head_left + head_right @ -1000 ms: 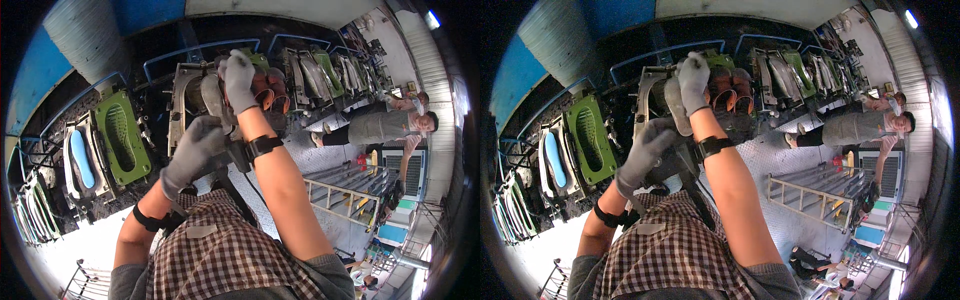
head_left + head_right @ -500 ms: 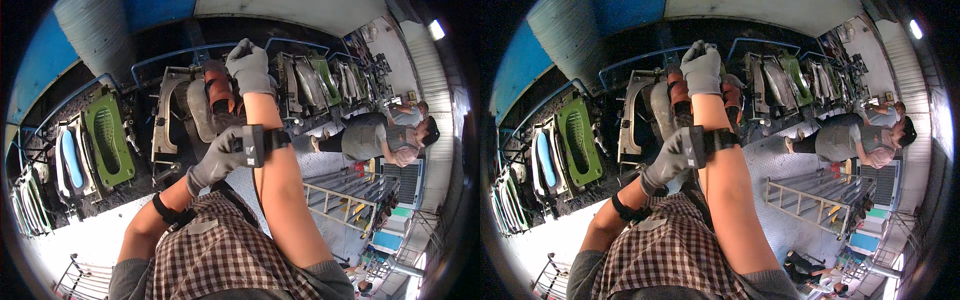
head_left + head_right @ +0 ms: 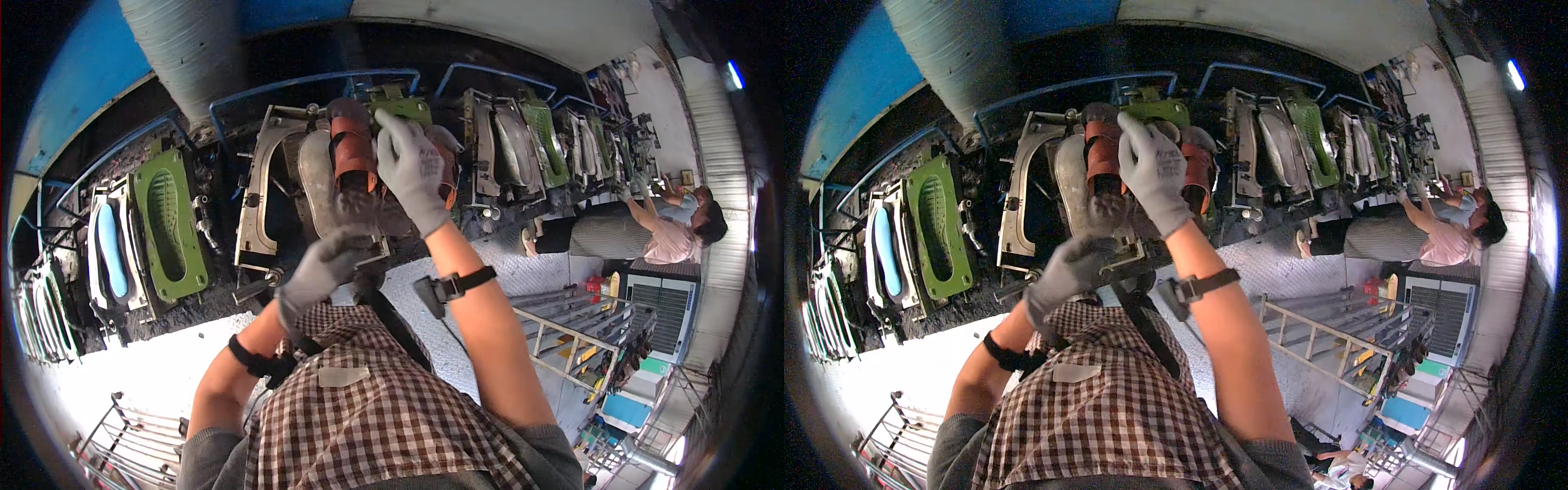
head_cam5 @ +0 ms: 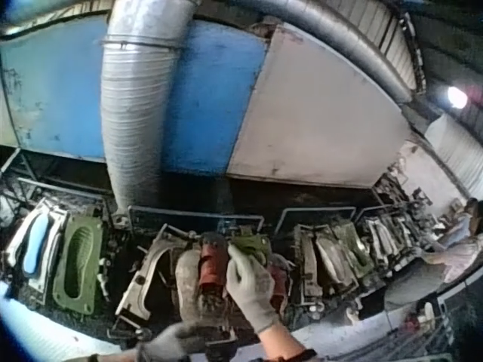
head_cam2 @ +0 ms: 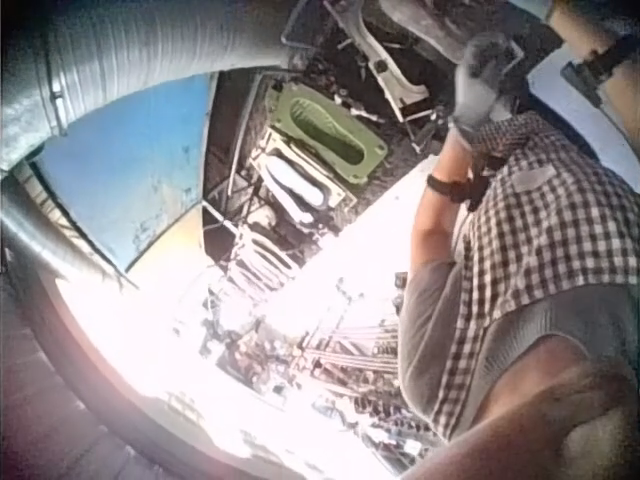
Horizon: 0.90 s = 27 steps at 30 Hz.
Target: The recorder is seen placing shoe components into a molding machine, retrieving finished soles, and organizing them on a drying or storage rack.
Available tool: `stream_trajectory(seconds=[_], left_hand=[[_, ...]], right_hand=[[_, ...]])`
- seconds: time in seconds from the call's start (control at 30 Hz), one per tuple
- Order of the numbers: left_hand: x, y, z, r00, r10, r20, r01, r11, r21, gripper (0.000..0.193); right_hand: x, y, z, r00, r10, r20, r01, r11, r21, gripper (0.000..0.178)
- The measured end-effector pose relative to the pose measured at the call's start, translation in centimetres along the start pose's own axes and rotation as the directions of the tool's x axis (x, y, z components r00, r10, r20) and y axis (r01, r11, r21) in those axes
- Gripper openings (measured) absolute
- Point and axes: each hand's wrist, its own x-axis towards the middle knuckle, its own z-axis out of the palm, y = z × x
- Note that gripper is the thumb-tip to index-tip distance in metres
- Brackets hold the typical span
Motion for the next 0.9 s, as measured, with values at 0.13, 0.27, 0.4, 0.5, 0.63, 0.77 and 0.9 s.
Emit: stream_trajectory(seconds=[0.13, 0.27, 0.4, 0.5, 0.63, 0.77, 0.9], left_hand=[[0.1, 3.0, -1.7, 0.908, 0.268, -0.322, -0.215, 0.958, 0.191, 0.040], [4.9, 0.4, -3.5, 0.797, 0.271, -0.539, -0.022, 0.906, 0.423, 0.061], [11.0, 0.6, -3.2, 0.726, 0.325, -0.607, 0.346, 0.590, 0.730, 0.053], [10.8, -0.8, -4.2, 0.661, 0.146, -0.736, 0.140, 0.939, 0.313, 0.045], [7.4, -0.6, 0.7, 0.713, 0.190, -0.675, -0.260, 0.966, -0.003, 0.046], [6.2, -3.0, -2.4, 0.620, 0.367, -0.693, -0.403, 0.907, 0.121, 0.059], [10.3, -2.7, -7.4, 0.715, 0.129, -0.687, -0.147, 0.989, 0.032, 0.067]], right_hand=[[-4.4, 2.0, -1.7, 0.972, -0.145, 0.183, 0.149, 0.989, -0.011, 0.024], [-7.5, 1.2, -0.6, 0.919, 0.231, 0.320, -0.240, 0.971, -0.013, 0.037], [-8.3, 1.8, 0.3, 0.937, -0.035, 0.348, 0.041, 0.999, -0.011, 0.048], [-8.6, 0.2, -1.5, 0.924, 0.095, 0.371, -0.186, 0.958, 0.218, 0.067], [-11.2, 3.5, -0.3, 0.948, 0.010, 0.319, -0.138, 0.914, 0.381, 0.062], [-8.2, 2.4, -0.8, 0.623, 0.308, 0.719, -0.774, 0.377, 0.510, 0.045], [-4.9, 0.9, -1.9, 0.831, 0.197, 0.520, -0.460, 0.770, 0.443, 0.025]])
